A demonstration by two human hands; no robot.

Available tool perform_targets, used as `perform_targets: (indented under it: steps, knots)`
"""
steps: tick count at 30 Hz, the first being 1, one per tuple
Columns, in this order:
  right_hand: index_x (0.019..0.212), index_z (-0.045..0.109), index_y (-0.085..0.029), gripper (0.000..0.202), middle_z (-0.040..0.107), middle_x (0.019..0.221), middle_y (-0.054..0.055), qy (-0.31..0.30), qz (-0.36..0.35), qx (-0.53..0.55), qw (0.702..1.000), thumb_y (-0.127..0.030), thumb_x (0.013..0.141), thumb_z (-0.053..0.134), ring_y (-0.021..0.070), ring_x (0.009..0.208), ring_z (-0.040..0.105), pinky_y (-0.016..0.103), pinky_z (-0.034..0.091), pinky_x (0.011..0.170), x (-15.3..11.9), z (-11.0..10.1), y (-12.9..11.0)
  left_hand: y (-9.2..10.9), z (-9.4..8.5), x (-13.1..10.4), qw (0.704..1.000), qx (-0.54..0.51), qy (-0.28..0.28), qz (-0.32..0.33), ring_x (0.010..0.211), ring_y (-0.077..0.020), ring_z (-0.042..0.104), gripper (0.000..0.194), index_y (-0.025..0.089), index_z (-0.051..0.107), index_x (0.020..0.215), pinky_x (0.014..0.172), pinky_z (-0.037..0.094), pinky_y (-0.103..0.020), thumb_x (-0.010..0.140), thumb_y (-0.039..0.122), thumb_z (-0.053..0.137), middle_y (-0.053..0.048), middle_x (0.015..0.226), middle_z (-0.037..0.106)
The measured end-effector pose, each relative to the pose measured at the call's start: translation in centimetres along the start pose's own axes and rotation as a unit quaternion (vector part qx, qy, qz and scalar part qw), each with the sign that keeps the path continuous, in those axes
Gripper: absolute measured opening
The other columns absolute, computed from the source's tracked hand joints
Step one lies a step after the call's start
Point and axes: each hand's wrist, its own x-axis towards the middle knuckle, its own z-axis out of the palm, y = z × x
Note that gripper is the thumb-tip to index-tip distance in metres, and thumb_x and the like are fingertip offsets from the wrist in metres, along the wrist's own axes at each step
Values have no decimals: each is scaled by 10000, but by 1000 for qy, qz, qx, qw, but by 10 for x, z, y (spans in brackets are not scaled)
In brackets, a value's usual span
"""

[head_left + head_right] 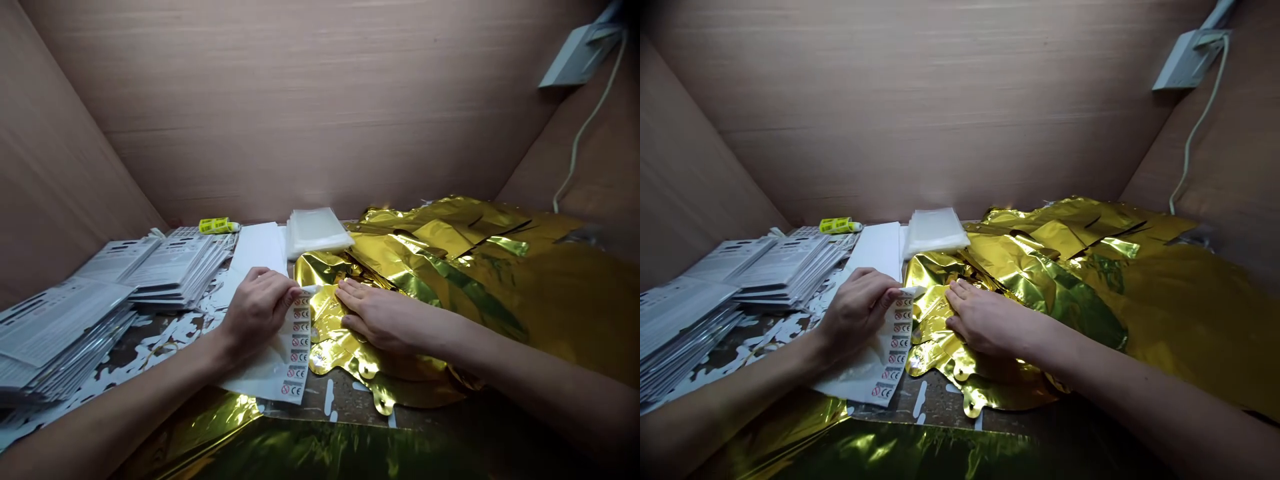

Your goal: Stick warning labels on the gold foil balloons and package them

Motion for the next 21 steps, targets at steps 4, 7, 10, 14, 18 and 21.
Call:
perform_targets:
  steps: [4,7,10,14,18,21]
  knots:
    - [1614,284,0,685,199,1688,199,1,-6,9,1000,-439,1089,306,305,1581,176,457,209,1297,8,9,20,12,1,2,999,-35,-8,-12,717,-172,594,259,154,631,861,813,451,-363,1058,253,496,-27,775,692]
    - [1588,349,5,646,272,1670,213,36,-5,8,999,-405,1090,325,302,1567,243,427,251,1282,18,10,35,18,3,3,996,-76,-16,-46,695,-162,585,311,158,623,826,745,456,-322,1070,275,468,-12,732,668]
    - [1501,495,-22,556,462,1576,229,66,-1,3,998,-361,1072,395,327,1467,443,432,392,1184,23,3,35,22,4,4,992,-100,-36,-70,652,-152,561,363,163,601,757,687,440,-296,1070,283,460,5,664,620]
    - [951,747,-143,350,762,967,134,113,17,-13,993,-321,1042,459,263,878,701,398,515,816,13,-14,11,22,4,3,990,-108,-55,-66,651,-148,554,364,161,616,768,718,446,-301,1070,295,464,8,674,619]
    - [919,719,-157,224,724,886,81,235,-30,37,971,-306,995,570,202,776,642,341,472,714,1,-21,-18,22,6,2,991,-113,-62,-47,629,-139,547,335,163,640,809,757,453,-319,1067,298,475,11,704,646]
    - [1060,714,-170,177,750,949,49,269,-96,160,945,-300,942,689,167,817,677,296,502,747,0,-18,-29,25,5,2,991,-114,-62,-32,629,-141,556,332,166,652,826,748,450,-323,1070,268,452,7,721,675]
